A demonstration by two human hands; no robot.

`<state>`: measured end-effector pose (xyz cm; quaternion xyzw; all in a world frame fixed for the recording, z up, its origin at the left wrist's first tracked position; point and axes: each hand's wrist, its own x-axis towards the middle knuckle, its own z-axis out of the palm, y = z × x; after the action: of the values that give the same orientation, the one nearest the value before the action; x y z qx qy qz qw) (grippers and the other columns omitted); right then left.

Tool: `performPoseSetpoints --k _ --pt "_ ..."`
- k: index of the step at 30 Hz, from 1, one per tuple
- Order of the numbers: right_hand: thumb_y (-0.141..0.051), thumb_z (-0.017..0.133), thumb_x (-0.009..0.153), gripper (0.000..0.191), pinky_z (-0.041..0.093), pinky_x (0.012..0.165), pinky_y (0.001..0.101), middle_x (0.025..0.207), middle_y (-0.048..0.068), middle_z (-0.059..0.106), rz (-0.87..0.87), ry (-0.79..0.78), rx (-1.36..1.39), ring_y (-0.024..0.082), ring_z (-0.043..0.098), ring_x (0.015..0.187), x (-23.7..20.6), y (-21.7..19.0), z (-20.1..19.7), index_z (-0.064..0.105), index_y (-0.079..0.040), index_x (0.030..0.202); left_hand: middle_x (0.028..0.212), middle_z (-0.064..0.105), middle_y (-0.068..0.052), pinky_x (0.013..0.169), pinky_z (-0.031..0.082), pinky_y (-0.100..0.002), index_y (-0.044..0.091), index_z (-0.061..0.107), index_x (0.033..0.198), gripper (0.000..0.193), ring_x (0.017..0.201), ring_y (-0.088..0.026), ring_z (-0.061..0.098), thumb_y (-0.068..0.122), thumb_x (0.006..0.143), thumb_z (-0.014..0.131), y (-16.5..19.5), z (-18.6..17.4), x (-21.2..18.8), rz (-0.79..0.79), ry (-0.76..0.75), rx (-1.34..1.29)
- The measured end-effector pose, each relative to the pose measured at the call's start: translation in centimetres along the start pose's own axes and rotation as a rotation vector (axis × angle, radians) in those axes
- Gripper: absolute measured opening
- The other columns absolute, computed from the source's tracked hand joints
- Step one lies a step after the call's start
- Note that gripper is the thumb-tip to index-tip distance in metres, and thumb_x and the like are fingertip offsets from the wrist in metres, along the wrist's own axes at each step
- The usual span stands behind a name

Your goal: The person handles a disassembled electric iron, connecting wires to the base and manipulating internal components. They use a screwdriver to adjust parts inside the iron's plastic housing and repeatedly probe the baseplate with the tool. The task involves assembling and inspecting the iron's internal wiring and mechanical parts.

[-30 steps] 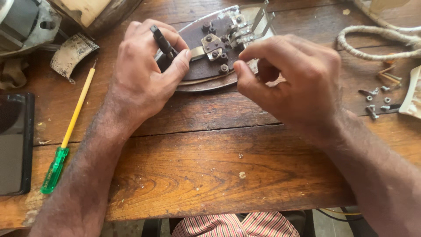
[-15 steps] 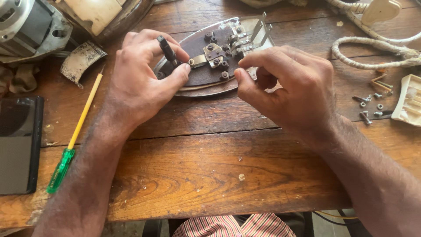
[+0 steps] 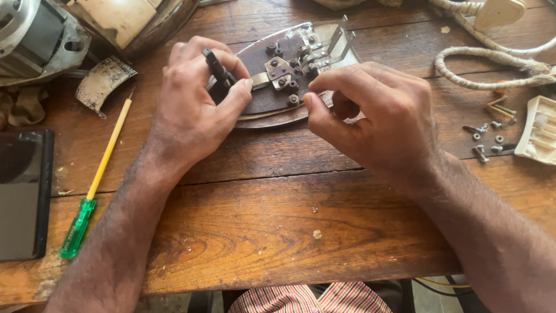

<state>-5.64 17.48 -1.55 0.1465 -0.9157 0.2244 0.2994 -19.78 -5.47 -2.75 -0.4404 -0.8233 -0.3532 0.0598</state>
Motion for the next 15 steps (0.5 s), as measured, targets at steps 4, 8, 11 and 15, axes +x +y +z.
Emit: performPoseSetpoints --k 4,8,11,15 --pt "-0.012 0.078 0.105 0.009 0.063 0.072 0.024 0.098 0.007 0.076 0.017 -0.002 0.008 0.012 0.076 0.084 0.07 -0.31 0.08 0.073 -0.005 0.109 0.113 0.062 -0.009 0.105 0.044 -0.046 0.01 0.07 0.095 0.006 0.116 -0.024 0.053 0.016 0.098 0.072 -0.71 0.28 0.07 -0.004 -0.038 0.05" --pt "-0.011 0.077 0.105 0.008 0.062 0.071 0.0236 0.097 0.007 0.076 0.03 0.002 -0.002 0.011 0.075 0.083 0.09 -0.41 0.35 0.074 -0.005 0.109 0.113 0.063 -0.008 0.104 0.042 -0.048 0.011 0.071 0.093 0.006 0.115 -0.025 0.053 0.016 0.096 0.073 -0.92 0.2 0.16 -0.013 -0.047 0.059" --pt "-0.01 0.076 0.106 0.007 0.062 0.069 0.0231 0.096 0.008 0.076 0.027 0.015 -0.013 0.011 0.075 0.081 0.19 -0.36 0.57 0.074 -0.004 0.109 0.11 0.063 -0.008 0.105 0.043 -0.048 0.011 0.072 0.093 0.006 0.115 -0.024 0.053 0.016 0.094 0.074 -0.9 -0.11 0.03 0.002 -0.015 0.066" --pt "-0.006 0.073 0.106 0.005 0.062 0.064 0.0235 0.089 0.01 0.074 -0.022 0.069 -0.073 0.012 0.073 0.076 0.43 -0.06 0.39 0.073 -0.001 0.104 0.106 0.063 -0.008 0.1 0.048 -0.044 0.011 0.072 0.085 0.017 0.11 -0.024 0.053 0.023 0.093 0.079 -0.75 -0.24 -0.08 -0.03 0.052 0.019"
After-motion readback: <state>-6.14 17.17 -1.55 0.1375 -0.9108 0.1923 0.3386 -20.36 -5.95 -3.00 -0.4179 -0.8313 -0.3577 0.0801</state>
